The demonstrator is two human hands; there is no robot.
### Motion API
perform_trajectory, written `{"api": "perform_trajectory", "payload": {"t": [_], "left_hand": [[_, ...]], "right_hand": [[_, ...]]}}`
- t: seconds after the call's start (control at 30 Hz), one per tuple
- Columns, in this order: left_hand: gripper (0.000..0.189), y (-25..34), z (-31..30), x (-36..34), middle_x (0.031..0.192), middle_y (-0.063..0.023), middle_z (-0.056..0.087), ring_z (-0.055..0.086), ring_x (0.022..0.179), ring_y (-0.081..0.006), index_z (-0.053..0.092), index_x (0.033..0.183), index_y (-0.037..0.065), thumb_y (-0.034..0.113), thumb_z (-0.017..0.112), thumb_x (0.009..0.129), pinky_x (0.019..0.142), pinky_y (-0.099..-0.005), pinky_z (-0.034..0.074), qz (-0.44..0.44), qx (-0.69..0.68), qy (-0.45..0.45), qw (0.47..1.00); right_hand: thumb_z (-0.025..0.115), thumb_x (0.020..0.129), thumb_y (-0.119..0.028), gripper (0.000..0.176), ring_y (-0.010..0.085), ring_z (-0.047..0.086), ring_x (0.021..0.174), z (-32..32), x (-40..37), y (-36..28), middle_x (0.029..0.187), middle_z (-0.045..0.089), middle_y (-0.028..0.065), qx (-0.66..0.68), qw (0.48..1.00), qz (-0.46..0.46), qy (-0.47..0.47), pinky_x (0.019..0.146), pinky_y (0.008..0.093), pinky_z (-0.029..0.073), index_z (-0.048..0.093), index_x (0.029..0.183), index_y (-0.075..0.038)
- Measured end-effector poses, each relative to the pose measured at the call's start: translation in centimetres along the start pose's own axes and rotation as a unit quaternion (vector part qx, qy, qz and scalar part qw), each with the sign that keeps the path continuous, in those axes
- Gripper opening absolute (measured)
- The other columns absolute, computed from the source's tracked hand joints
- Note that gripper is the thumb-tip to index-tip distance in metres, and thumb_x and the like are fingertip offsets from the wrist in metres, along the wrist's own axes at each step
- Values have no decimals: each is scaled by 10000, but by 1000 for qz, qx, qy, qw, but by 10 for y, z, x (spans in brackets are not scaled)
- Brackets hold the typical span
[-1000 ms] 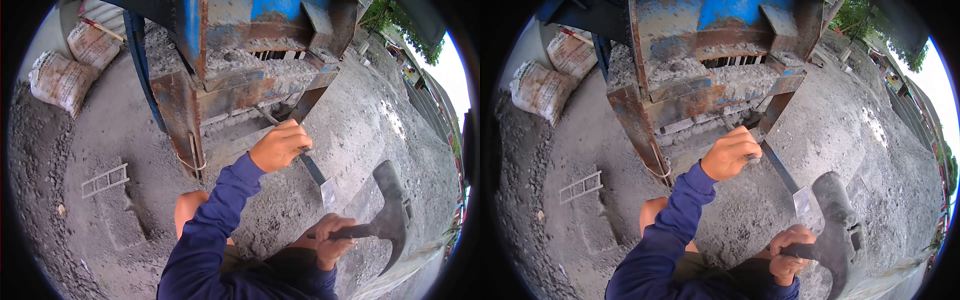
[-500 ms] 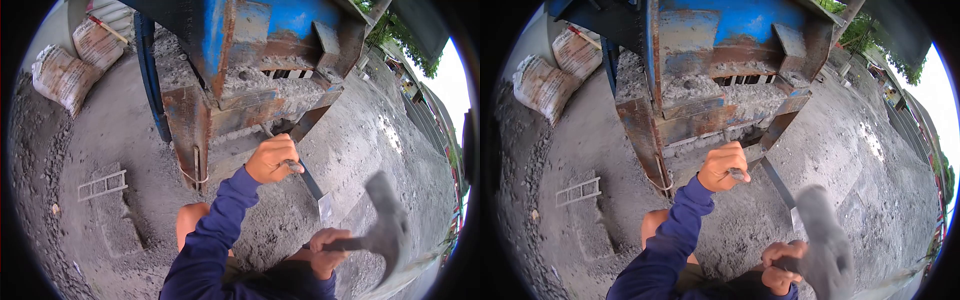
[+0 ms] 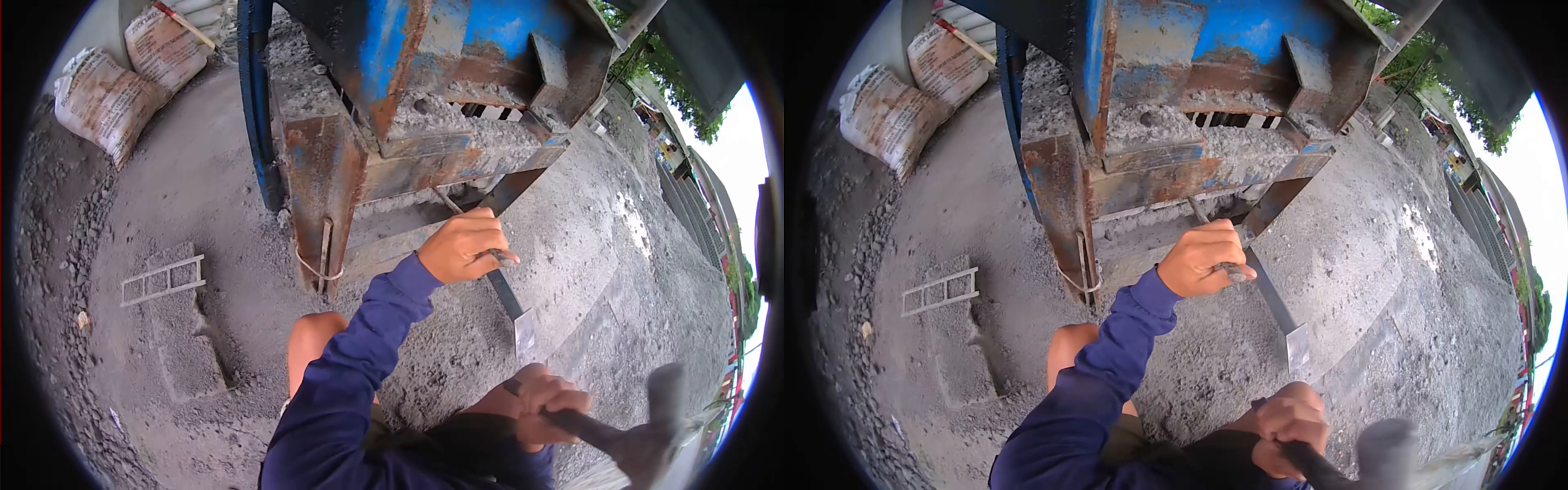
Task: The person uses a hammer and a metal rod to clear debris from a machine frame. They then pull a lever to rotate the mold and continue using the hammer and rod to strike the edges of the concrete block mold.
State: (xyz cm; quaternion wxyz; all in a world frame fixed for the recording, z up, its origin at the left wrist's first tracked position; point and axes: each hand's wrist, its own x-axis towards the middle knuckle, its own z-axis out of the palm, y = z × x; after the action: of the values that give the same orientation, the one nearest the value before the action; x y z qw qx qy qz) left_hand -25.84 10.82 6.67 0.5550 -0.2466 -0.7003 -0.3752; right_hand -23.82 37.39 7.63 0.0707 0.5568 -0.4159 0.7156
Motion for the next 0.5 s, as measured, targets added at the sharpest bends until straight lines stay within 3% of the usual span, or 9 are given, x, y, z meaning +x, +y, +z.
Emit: {"api": "perform_trajectory", "payload": {"t": [0.03,0.07,0.13,0.2,0.27,0.33,0.43,0.47,0.5], "left_hand": [[223,0,-1,-1,679,-67,591,511,617,-223,599,705,34,156,774,768,553,-346,416,-4,10,-2,1000],[220,-1,-2,-1,679,-67,589,513,611,-223,600,705,37,151,776,770,549,-347,414,-6,21,-4,1000],[220,1,-1,-5,673,-67,587,514,609,-223,599,702,37,144,782,761,544,-346,412,-15,20,7,1000],[221,-7,-6,3,667,-66,584,515,607,-222,598,700,37,137,789,751,539,-346,410,-15,30,24,999],[232,-6,-4,-2,659,-67,581,518,608,-222,590,694,33,127,797,740,533,-345,406,-7,19,21,1000],[241,-4,-5,-4,659,-69,580,519,608,-225,580,689,30,115,802,731,531,-340,402,-23,17,16,999],[235,-4,-8,-1,654,-70,580,518,600,-226,583,691,27,99,803,725,534,-339,401,-19,16,28,999],[230,-5,-9,2,650,-70,578,514,595,-226,584,690,25,89,803,723,535,-338,399,-14,27,39,999],[225,-3,-6,0,646,-71,577,510,590,-227,586,689,22,79,802,720,537,-337,398,-15,33,46,998]], "right_hand": [[495,930,-438,382,183,505,485,0,-9,-3,610,520,65,-231,970,74,-36,455,335,423,463,848,-67],[497,923,-402,352,213,544,516,7,-11,-8,617,546,66,-447,881,140,-67,476,363,438,488,828,-64],[450,952,-320,338,241,591,564,20,0,-5,673,586,151,-512,833,189,-89,494,350,437,517,751,-57],[393,981,-350,345,208,554,505,4,-8,-7,665,567,129,-445,849,275,-71,439,313,397,497,833,-55],[360,984,-525,564,145,467,391,-6,-12,-2,533,496,58,-260,942,208,27,365,272,327,530,841,-7],[336,930,-657,602,115,430,381,11,-4,-10,485,427,31,-67,986,92,121,348,263,371,371,793,-72],[440,957,-552,500,118,392,404,8,-18,14,558,420,24,-84,995,8,44,359,237,336,428,868,-60],[421,975,-476,479,142,432,413,2,-20,20,562,464,40,-246,960,121,-52,395,285,356,452,764,-48],[401,994,-400,501,167,472,422,-1,-25,19,565,508,56,-398,876,234,-139,430,333,376,475,660,-35]]}}
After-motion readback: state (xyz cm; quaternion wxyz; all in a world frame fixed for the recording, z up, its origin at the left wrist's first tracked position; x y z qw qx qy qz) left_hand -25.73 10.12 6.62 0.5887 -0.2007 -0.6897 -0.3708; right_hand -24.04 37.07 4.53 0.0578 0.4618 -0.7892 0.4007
